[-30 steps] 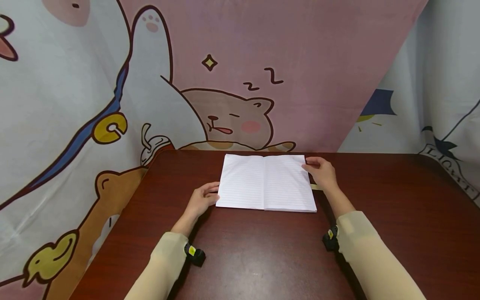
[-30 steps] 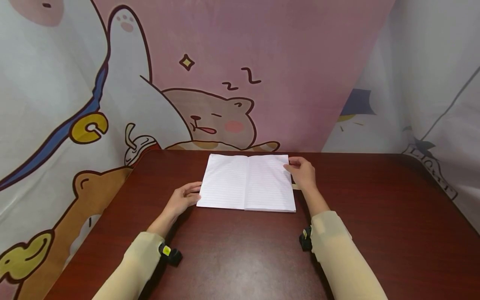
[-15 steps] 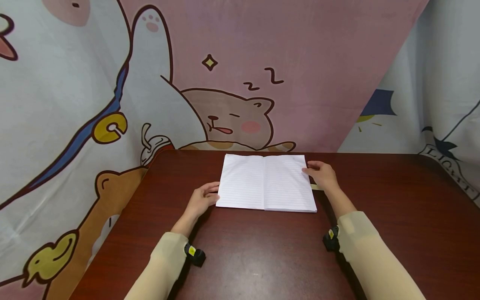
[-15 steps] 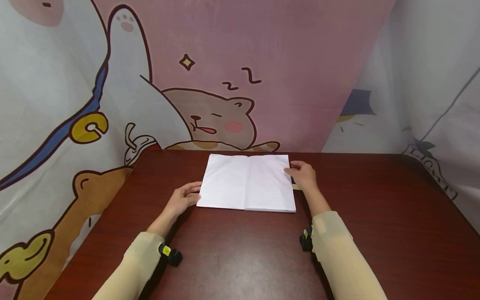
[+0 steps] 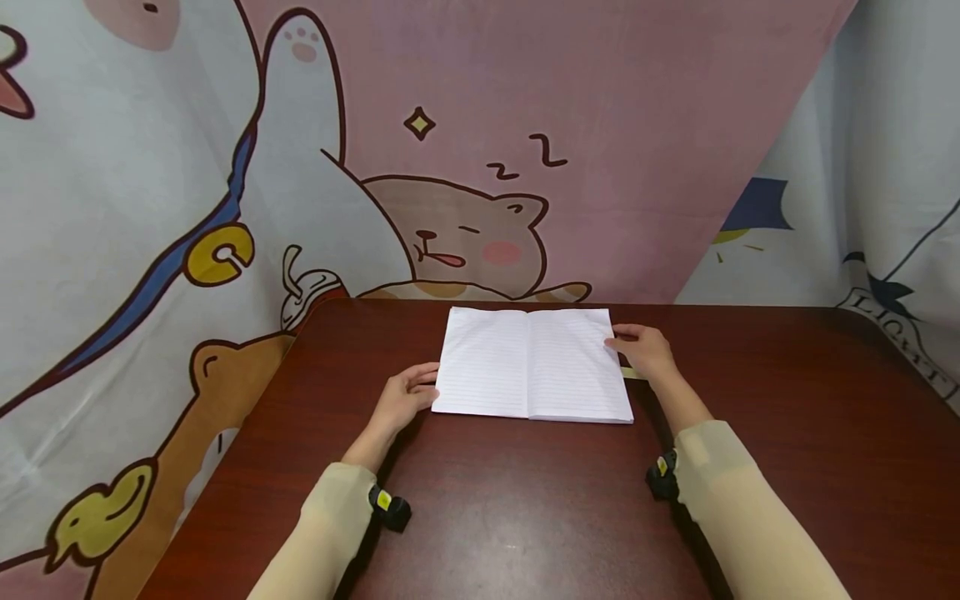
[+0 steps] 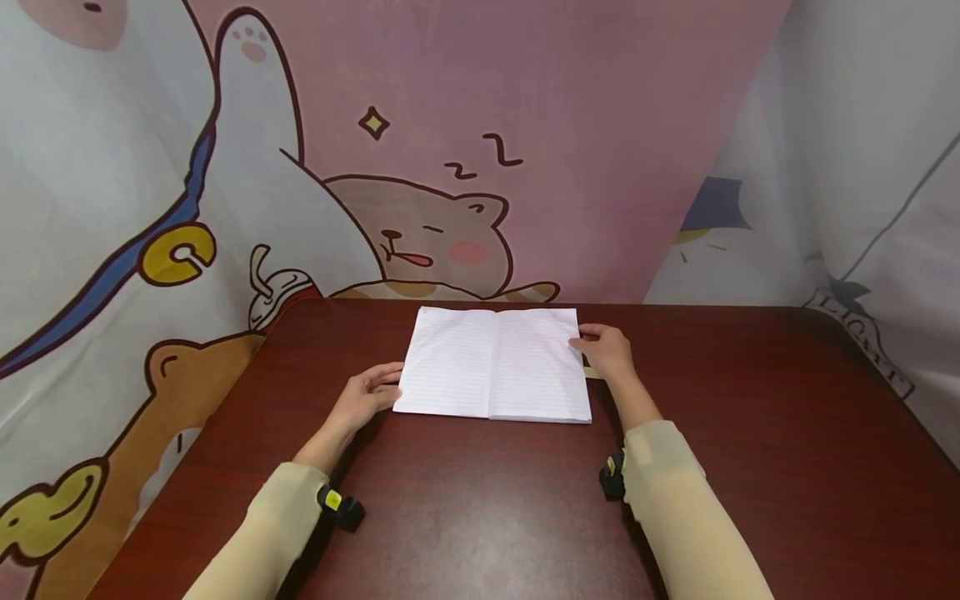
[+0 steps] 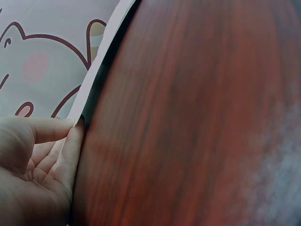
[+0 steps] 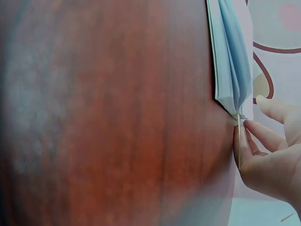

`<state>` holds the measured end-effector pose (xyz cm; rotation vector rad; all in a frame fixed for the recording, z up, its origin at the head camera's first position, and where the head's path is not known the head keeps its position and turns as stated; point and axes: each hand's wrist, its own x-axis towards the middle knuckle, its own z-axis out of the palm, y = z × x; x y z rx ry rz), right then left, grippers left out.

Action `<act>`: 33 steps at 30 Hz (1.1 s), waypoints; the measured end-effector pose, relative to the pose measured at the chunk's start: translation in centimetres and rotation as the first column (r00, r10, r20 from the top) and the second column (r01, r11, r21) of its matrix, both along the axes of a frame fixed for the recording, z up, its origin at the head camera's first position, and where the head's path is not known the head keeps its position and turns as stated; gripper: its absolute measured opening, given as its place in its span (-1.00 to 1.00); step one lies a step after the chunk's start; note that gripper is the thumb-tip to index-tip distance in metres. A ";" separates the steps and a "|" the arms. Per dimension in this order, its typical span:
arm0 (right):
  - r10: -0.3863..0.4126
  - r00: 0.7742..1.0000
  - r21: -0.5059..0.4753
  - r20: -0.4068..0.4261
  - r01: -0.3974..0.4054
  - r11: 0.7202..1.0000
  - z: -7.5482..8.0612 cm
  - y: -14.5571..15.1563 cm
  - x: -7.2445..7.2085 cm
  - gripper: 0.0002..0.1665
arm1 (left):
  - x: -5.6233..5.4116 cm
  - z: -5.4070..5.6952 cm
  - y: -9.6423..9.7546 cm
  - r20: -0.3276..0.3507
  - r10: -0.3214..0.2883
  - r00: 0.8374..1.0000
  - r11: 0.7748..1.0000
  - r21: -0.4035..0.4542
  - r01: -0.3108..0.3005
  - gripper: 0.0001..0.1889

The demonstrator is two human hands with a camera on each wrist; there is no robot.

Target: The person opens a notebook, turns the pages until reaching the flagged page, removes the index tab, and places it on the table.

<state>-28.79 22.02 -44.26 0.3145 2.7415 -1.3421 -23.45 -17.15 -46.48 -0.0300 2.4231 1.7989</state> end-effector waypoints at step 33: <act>-0.102 0.993 -0.063 -0.057 0.098 0.993 0.0 -0.3 0.2 -0.54 | 0.2 0.4 0.1 -0.001 -0.002 1.000 1.000 0.007 0.002 -0.51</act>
